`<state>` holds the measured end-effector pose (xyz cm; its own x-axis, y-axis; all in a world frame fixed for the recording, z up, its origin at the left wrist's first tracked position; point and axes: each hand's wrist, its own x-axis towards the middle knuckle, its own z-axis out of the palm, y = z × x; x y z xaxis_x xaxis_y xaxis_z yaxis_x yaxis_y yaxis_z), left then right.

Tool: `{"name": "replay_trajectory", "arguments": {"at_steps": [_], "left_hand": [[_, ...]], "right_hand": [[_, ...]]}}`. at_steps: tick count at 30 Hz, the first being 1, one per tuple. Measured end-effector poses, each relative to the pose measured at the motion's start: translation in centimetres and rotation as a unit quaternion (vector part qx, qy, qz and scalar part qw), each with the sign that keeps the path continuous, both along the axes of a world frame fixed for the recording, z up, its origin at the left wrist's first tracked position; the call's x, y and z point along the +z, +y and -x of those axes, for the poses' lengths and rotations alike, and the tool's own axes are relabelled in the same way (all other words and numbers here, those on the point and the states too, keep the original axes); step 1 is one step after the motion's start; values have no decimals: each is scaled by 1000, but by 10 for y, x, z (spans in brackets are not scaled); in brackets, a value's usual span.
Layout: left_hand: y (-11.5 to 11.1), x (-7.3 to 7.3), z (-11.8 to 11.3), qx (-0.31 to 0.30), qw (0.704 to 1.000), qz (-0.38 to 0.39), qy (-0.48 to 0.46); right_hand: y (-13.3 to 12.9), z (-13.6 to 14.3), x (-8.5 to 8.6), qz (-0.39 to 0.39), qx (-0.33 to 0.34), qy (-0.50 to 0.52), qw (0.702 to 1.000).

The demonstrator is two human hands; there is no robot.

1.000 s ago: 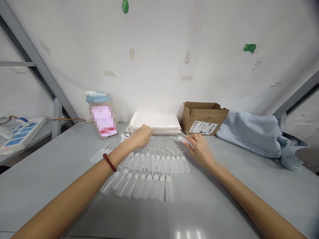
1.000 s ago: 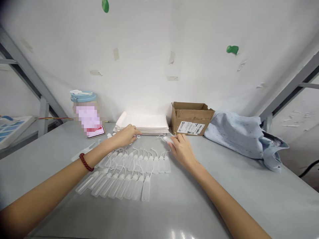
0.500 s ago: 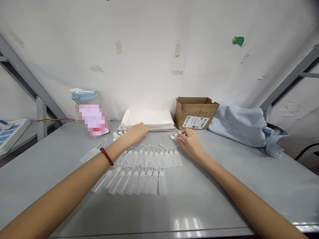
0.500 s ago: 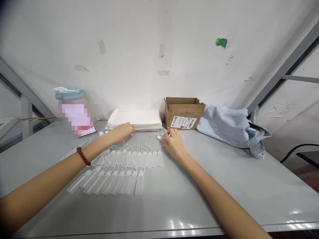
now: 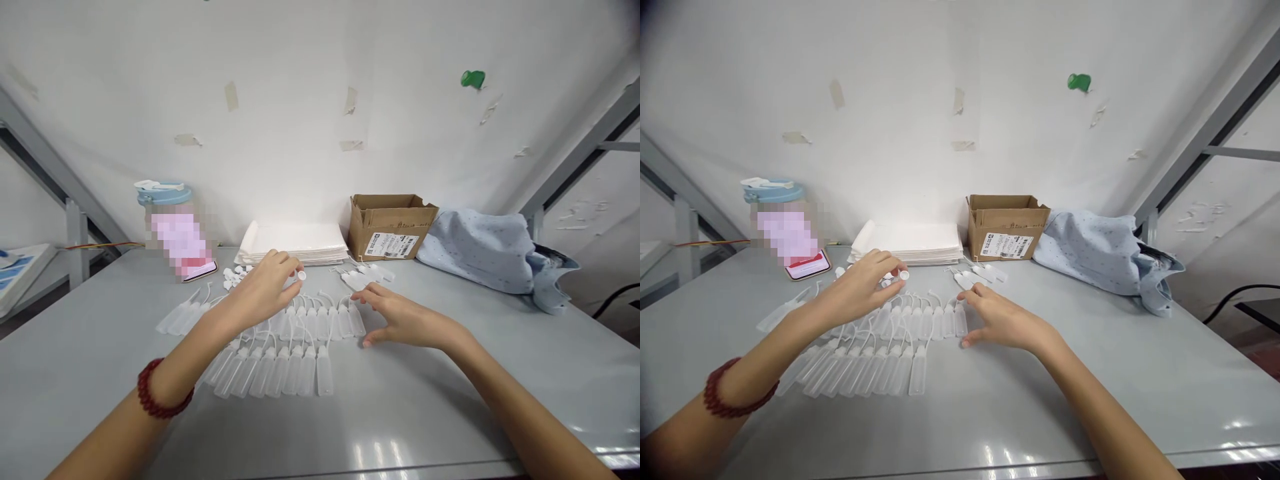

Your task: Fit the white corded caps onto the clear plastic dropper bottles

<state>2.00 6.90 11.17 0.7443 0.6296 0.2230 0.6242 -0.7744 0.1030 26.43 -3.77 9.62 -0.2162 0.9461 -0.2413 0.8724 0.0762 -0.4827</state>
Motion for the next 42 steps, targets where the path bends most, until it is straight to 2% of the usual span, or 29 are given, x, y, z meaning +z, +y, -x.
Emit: {"name": "replay_trajectory", "arguments": {"at_steps": [2,5,12,19,22,24,27,30,32,37,42], "left_hand": [[-11,-1,4,-5,998,41,-49],[-20,-6,8,-13,993,92,-74],[-24,-14,7,-20,989,114,-96],[-31,-16,4,-31,986,115,-113],[-34,-17,2,-33,984,128,-122],[-37,-17,0,-33,979,149,-135],[-42,-15,-4,-43,965,196,-170],[-48,-11,-7,-46,946,250,-199],[-50,-8,-8,-45,936,278,-211],[-50,-4,-7,-60,915,322,-234],[-49,-7,-7,-66,894,355,-265]], "right_hand": [[1,3,-2,1,1,-15,1000],[0,7,-4,6,2,-29,1000],[1,10,-9,-12,4,-25,1000],[5,5,-11,-34,13,25,999],[4,3,-5,-58,0,58,997],[3,3,0,-82,-19,119,989],[0,8,7,-90,-43,282,954],[-2,16,6,-63,-38,443,894],[-2,20,2,-44,-27,506,861],[-1,24,-6,6,-16,562,827],[0,26,-6,20,-24,602,798]]}}
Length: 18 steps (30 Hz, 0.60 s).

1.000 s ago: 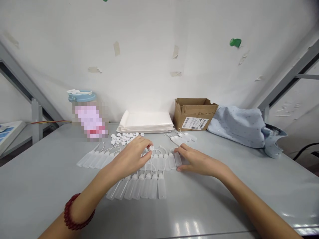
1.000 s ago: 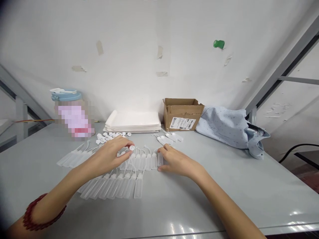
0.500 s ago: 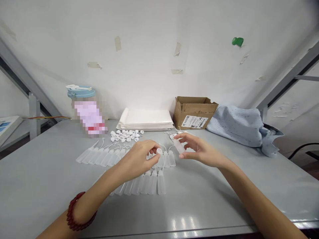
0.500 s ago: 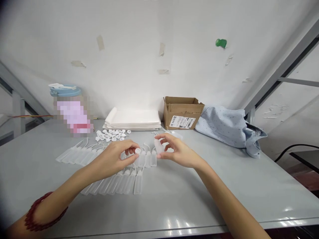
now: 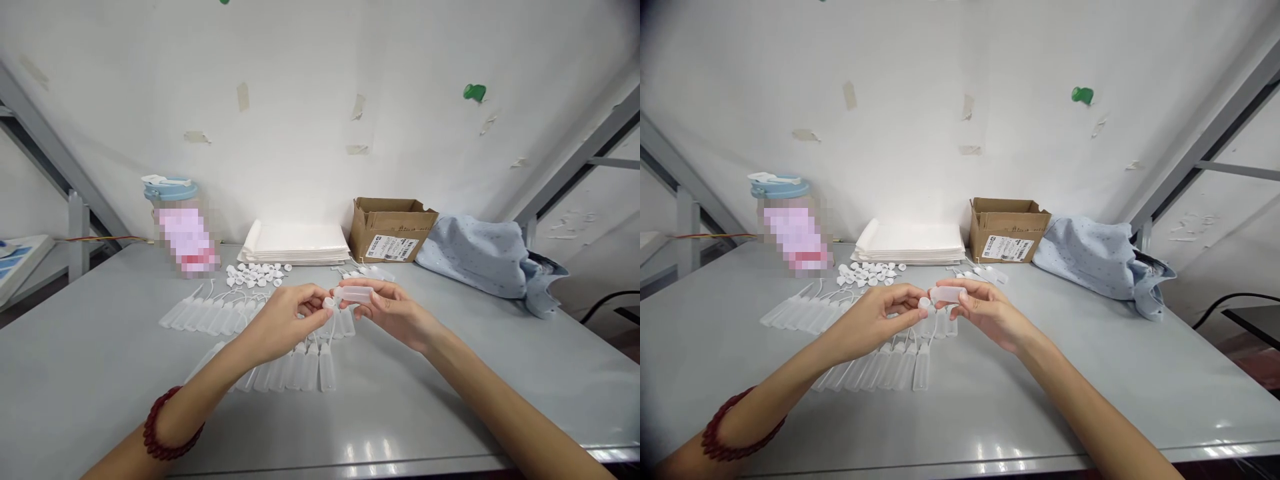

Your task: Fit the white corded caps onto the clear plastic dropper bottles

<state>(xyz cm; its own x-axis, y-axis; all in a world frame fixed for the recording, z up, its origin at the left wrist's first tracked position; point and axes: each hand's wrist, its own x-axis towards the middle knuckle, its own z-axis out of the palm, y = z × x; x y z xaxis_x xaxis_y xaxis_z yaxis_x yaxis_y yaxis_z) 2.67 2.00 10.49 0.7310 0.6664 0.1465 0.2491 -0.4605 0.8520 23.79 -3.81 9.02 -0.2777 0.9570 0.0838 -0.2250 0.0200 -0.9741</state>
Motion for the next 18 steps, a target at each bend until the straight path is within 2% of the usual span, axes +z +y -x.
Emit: {"name": "replay_trajectory", "arguments": {"at_steps": [5,12,18], "left_hand": [[-1,-4,-1,9,999,-30,-8],[2,-5,-1,41,996,-74,-3],[2,-3,-1,16,995,-94,-6]], "right_hand": [[1,1,-1,-3,-10,1,1000],[4,-4,-2,-6,10,4,1000],[4,-6,-3,22,21,-29,999]]}}
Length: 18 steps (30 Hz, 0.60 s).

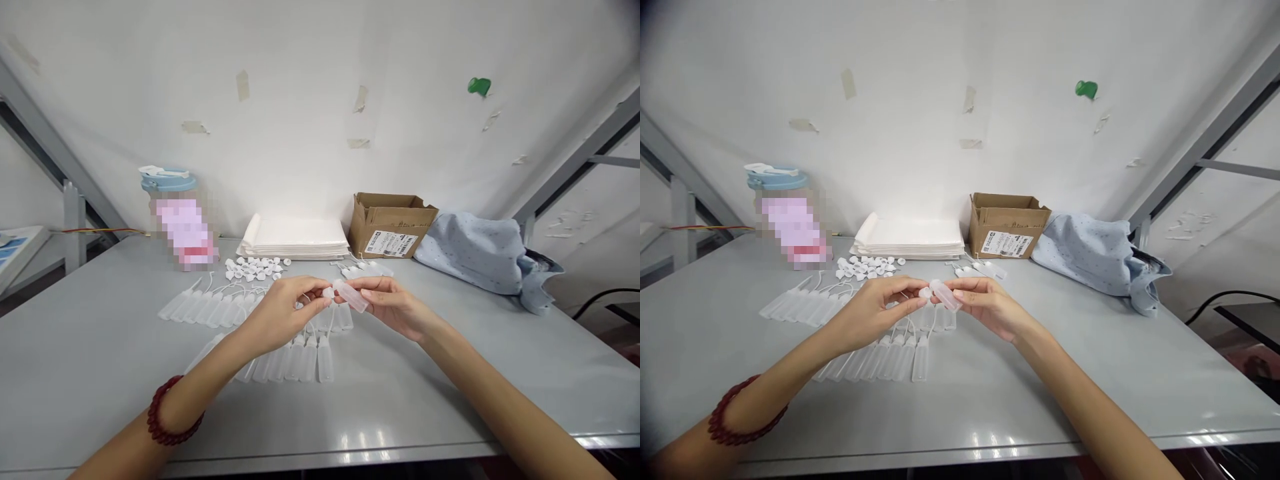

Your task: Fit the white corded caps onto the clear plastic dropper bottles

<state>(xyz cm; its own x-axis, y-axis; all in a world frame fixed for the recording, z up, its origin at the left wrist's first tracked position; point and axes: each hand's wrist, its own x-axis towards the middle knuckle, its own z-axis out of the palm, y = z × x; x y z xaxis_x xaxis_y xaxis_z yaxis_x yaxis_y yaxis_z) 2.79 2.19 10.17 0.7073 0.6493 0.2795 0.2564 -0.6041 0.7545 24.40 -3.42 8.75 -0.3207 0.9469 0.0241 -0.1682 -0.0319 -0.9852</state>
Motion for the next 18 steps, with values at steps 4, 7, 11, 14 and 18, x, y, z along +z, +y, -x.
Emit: {"name": "replay_trajectory", "arguments": {"at_steps": [4,7,11,14,18], "left_hand": [[-1,1,0,-2,1000,-6,5],[0,0,0,-4,1000,-3,3],[1,-1,1,-3,1000,-13,3],[1,-1,2,-6,999,-44,13],[2,-3,3,-32,994,-100,23]], "right_hand": [[-1,3,2,19,2,-8,1000],[-2,6,3,27,-7,-15,999],[-4,7,5,18,-34,-46,998],[-5,8,6,1,-36,-64,997],[-6,8,6,-18,-35,-85,996]]}}
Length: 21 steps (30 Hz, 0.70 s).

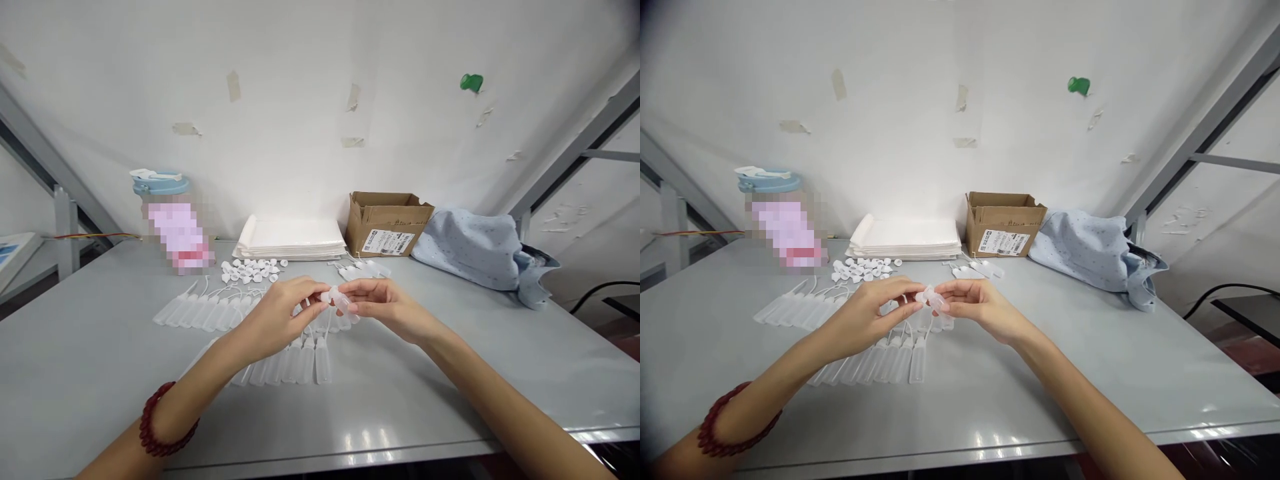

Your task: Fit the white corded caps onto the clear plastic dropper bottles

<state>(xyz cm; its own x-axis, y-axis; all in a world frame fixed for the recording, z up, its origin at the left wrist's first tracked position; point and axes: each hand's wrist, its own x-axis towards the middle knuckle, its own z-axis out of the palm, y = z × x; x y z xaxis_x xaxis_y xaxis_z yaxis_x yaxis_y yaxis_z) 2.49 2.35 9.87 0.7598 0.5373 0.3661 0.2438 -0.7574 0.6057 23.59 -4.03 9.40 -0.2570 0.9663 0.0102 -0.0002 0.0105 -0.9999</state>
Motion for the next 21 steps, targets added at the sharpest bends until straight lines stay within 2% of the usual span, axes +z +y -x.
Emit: {"name": "replay_trajectory", "arguments": {"at_steps": [5,10,13,16,21], "left_hand": [[1,-5,2,-18,994,-108,16],[0,-10,2,-18,974,-223,48],[-1,-12,2,-13,963,-262,61],[-1,-12,2,-13,967,-248,53],[1,-7,3,-22,992,-123,0]], "right_hand": [[-1,1,2,-7,4,-19,1000],[-3,5,3,-29,-14,-42,999],[-3,6,3,-41,-11,-53,998],[-3,7,2,-51,-20,-54,997],[-3,10,2,-74,-45,-90,992]]}}
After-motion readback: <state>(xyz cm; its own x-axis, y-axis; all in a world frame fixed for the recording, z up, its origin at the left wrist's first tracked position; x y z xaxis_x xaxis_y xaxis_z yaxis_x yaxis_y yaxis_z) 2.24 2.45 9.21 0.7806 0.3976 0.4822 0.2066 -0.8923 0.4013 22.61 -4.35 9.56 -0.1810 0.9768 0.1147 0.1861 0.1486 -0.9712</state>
